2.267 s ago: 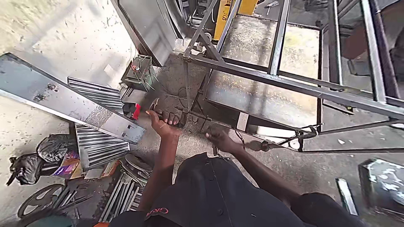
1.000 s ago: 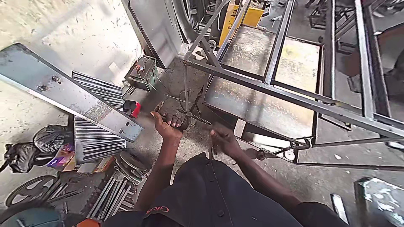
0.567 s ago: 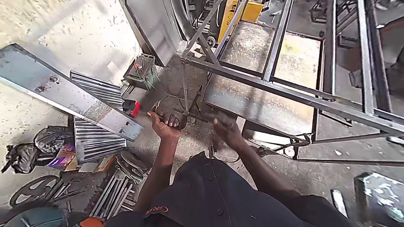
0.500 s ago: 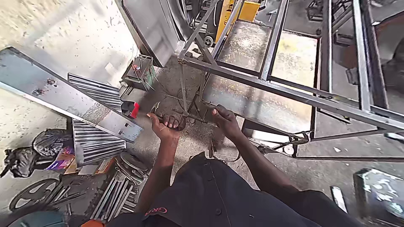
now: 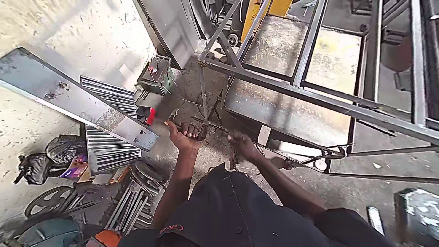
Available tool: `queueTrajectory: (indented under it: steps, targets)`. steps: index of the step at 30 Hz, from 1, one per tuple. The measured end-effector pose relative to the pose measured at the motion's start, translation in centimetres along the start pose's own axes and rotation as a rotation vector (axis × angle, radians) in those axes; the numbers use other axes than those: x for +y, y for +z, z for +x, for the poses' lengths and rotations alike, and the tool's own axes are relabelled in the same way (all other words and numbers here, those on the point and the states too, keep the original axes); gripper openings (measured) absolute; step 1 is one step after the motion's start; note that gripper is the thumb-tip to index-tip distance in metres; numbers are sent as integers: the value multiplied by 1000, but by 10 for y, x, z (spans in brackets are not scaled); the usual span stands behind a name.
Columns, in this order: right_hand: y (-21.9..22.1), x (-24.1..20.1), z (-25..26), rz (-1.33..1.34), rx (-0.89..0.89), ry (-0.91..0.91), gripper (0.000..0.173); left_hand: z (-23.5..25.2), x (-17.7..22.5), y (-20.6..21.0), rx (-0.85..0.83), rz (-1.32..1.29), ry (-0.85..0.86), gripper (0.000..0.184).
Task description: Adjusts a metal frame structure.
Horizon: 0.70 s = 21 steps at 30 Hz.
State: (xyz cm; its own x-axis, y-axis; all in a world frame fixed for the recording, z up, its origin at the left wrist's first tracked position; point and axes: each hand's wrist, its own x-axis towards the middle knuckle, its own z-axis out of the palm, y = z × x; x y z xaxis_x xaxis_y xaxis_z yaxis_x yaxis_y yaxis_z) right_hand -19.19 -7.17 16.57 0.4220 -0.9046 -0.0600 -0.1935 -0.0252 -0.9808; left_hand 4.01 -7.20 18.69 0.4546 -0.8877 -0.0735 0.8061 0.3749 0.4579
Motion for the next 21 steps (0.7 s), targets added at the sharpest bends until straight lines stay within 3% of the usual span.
queueTrajectory:
  steps: [2, 4, 6, 9, 11, 14, 17, 19, 21]
  targets:
    - [9, -12, -18, 33, -128, -123, 26, 2, 2, 2, 28, 23, 17, 66]
    - [1, -39, -17, 50, -91, -202, 28, 1, 1, 1, 34, 42, 20, 65]
    - [-22, -51, 0, 60, 8, -202, 33, -1, -3, 1, 0, 15, 4, 66]
    - [-33, -20, 11, -13, 41, -84, 29, -4, -7, 5, -42, -7, -1, 68]
    - [-14, 1, 0, -15, -60, -57, 23, -4, -6, 6, -49, -10, 8, 68]
    - [-4, -22, -22, 84, -210, -178, 27, -4, -4, 5, -29, 20, 29, 65]
    - [-32, -53, -8, 114, -52, -211, 34, -10, -9, 7, -3, 5, 3, 66]
    - [-47, -43, 5, 51, 33, -154, 33, -12, -15, 11, -2, -17, 3, 66]
    - [-43, -17, 2, -8, -14, -86, 24, -15, -19, 12, -3, -19, 9, 67]
